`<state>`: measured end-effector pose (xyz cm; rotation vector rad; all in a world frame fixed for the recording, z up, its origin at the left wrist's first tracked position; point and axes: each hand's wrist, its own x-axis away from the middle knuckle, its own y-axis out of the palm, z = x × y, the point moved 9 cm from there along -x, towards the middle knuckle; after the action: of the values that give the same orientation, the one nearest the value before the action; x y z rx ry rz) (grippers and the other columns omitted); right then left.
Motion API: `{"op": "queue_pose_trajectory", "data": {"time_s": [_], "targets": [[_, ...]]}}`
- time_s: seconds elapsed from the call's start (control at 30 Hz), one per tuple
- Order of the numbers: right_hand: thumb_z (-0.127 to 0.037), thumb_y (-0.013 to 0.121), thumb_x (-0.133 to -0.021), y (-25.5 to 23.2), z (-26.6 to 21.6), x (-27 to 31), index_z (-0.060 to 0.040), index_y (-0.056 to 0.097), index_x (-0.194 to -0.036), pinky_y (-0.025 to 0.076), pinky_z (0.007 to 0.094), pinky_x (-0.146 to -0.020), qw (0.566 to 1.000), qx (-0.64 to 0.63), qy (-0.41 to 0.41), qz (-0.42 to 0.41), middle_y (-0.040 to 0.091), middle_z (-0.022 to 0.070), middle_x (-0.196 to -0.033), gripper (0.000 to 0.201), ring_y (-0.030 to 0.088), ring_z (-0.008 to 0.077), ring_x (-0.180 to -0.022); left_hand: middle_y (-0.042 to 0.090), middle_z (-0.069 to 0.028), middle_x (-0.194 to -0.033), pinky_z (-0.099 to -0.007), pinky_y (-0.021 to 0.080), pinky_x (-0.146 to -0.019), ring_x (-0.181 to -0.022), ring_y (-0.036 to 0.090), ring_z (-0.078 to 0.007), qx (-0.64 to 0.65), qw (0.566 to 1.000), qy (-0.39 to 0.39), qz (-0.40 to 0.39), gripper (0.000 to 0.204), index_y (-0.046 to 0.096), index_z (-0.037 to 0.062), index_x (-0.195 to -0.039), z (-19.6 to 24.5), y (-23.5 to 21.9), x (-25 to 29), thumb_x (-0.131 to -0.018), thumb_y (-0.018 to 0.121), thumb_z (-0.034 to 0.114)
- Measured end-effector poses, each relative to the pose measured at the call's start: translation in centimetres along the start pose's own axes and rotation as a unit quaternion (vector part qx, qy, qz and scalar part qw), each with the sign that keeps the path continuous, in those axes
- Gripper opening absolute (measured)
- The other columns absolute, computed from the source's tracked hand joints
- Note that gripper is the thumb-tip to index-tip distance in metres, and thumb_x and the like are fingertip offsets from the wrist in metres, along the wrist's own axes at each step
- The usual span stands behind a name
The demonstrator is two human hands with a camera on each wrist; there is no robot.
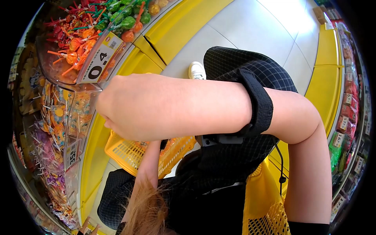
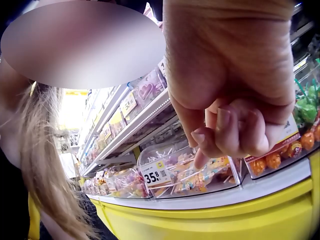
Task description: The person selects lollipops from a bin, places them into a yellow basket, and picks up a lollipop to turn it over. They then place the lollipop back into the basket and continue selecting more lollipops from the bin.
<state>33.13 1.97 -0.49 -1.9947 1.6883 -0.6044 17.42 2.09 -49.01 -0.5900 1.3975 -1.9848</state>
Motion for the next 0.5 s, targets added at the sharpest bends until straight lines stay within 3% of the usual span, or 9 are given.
{"op": "queue_pose_trajectory", "data": {"time_s": [0.1, 0.2, 0.27, 0.3, 0.33, 0.43, 0.47, 0.5], "targets": [[-0.013, 0.055, -0.087, 0.2, 0.5, -0.2, 0.0010, 0.061, -0.086, 0.051, 0.0409, -0.067, 0.998, 0.019, 0.046, -0.038, 0.062, 0.0182, -0.072, 0.015, 0.062, 0.0362, -0.072, 0.046, -0.0175, -0.135, -0.0518, 0.042, -0.098, -0.126, 0.045, -0.0346, -0.014, 0.999, 0.031, 0.013, 0.043, 0.044, 0.0113, -0.131, 1.0, -0.2, -0.8, -0.089, 0.053, 0.005], [-0.011, 0.056, -0.085, 0.0, 0.2, -1.1, 0.0010, 0.061, -0.086, 0.050, 0.0384, -0.063, 1.000, -0.018, 0.003, 0.004, 0.061, 0.0178, -0.070, 0.013, 0.062, 0.0346, -0.068, 0.045, -0.0178, -0.135, -0.0523, 0.041, -0.099, -0.127, 0.044, -0.0348, -0.010, 0.997, 0.065, 0.027, 0.043, 0.044, 0.0113, -0.131, 1.7, -0.5, -1.2, -0.089, 0.053, 0.005], [-0.009, 0.055, -0.083, -1.1, -0.8, -1.7, 0.0012, 0.062, -0.087, 0.049, 0.0364, -0.060, 0.997, 0.034, -0.033, 0.061, 0.061, 0.0168, -0.070, 0.013, 0.062, 0.0324, -0.065, 0.045, -0.0180, -0.136, -0.0526, 0.041, -0.100, -0.128, 0.043, -0.0350, 0.026, 0.998, 0.056, 0.017, 0.043, 0.044, 0.0113, -0.131, 2.1, -2.3, -1.5, -0.089, 0.053, 0.005], [-0.008, 0.055, -0.083, -1.3, -1.4, -1.9, 0.0008, 0.062, -0.087, 0.048, 0.0352, -0.059, 0.992, 0.041, -0.073, 0.091, 0.061, 0.0156, -0.068, 0.012, 0.062, 0.0297, -0.062, 0.034, -0.0173, -0.146, -0.0556, 0.021, -0.111, -0.140, 0.022, -0.0346, 0.087, 0.996, 0.019, -0.025, 0.037, 0.055, 0.0120, -0.124, 2.7, -4.8, -1.9, -0.087, 0.054, 0.008], [-0.008, 0.055, -0.083, -1.0, -1.4, -2.2, 0.0008, 0.062, -0.087, 0.048, 0.0352, -0.059, 0.992, 0.043, -0.085, 0.086, 0.061, 0.0156, -0.068, 0.012, 0.062, 0.0297, -0.062, 0.034, -0.0173, -0.146, -0.0556, 0.021, -0.111, -0.140, 0.022, -0.0346, 0.084, 0.996, 0.012, -0.015, 0.037, 0.055, 0.0120, -0.124, 2.8, -7.3, -2.2, -0.087, 0.054, 0.008], [-0.009, 0.058, -0.084, -2.1, -2.9, -2.7, -0.0002, 0.060, -0.085, 0.045, 0.0328, -0.054, 0.963, 0.026, -0.179, 0.199, 0.058, 0.0141, -0.063, 0.010, 0.059, 0.0259, -0.056, 0.029, -0.0161, -0.150, -0.0546, 0.022, -0.111, -0.140, 0.025, -0.0336, 0.099, 0.982, 0.112, -0.112, 0.028, 0.061, 0.0118, -0.115, 4.3, -12.5, -2.3, -0.088, 0.055, 0.009], [-0.009, 0.058, -0.084, -1.8, -3.5, -3.0, -0.0002, 0.060, -0.085, 0.045, 0.0328, -0.054, 0.962, 0.024, -0.196, 0.189, 0.058, 0.0141, -0.063, 0.010, 0.059, 0.0259, -0.056, 0.029, -0.0161, -0.150, -0.0546, 0.022, -0.111, -0.140, 0.025, -0.0336, 0.095, 0.986, 0.099, -0.099, 0.028, 0.061, 0.0118, -0.115, 4.0, -14.9, -2.0, -0.088, 0.055, 0.009], [-0.012, 0.058, -0.083, -2.1, -3.7, -3.3, -0.0008, 0.061, -0.084, 0.047, 0.0378, -0.058, 0.964, 0.036, -0.169, 0.204, 0.060, 0.0163, -0.066, 0.012, 0.060, 0.0313, -0.062, 0.030, -0.0150, -0.150, -0.0543, 0.022, -0.111, -0.140, 0.025, -0.0341, 0.097, 0.980, 0.123, -0.127, 0.029, 0.062, 0.0135, -0.115, 4.3, -16.7, -1.5, -0.088, 0.056, 0.009]]}}
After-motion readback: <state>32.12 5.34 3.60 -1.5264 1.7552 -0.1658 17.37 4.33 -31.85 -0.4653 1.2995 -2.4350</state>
